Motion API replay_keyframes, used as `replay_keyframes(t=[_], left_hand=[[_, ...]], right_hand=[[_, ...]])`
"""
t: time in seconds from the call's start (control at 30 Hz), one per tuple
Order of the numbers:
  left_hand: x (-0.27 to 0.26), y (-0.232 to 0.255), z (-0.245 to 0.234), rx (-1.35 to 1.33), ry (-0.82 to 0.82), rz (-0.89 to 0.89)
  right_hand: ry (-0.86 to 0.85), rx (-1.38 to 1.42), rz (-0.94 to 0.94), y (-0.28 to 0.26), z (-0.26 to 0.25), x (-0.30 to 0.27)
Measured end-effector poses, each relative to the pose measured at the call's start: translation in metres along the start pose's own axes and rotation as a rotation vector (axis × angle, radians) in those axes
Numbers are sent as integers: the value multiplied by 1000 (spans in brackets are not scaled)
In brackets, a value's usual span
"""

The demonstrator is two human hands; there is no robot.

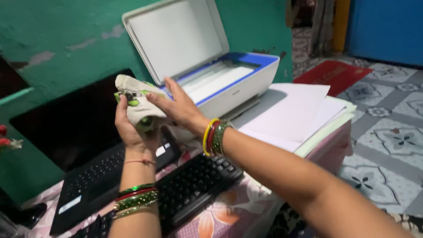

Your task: The person wipes the interior and exterior surfaces of a white and blue printer using a patterned cloth. The person repeatedly wipes the glass platen, the blue plastic frame, and the underside of the scanner lid while the printer remains open on a desk next to a laptop and keyboard.

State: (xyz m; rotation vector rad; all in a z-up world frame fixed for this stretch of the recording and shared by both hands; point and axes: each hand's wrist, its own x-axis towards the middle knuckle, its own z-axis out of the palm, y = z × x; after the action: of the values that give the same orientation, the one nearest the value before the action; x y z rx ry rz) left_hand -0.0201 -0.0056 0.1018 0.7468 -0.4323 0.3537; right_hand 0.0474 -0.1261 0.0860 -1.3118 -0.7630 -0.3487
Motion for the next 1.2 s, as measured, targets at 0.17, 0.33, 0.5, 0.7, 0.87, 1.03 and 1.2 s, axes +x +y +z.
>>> replay_keyframes(t=[0.17, 0.33, 0.5, 0.7, 0.87, 1.03, 1.2], left_hand=[[5, -10, 4, 84, -3, -44], [20, -14, -26, 659, 79, 1], [19, -30, -50, 1316, 238, 259], [0, -48, -47, 1796, 321, 230], [-2, -54, -40, 1800, 326, 288], [-12, -70, -32, 1929, 277, 346], [-24, -75, -37, 2016, 233, 407]], right_hand=[[-444, 669, 393, -32, -16, -7], [-241, 331, 399, -30, -48, 25], [240, -1043, -591, -28, -80, 39], [-329, -1477, -498, 2, -95, 32], [-503, -975, -20, 0, -111, 51], [-475, -1355, 61, 2, -133, 65], [-91, -1450, 309, 29, -180, 81]])
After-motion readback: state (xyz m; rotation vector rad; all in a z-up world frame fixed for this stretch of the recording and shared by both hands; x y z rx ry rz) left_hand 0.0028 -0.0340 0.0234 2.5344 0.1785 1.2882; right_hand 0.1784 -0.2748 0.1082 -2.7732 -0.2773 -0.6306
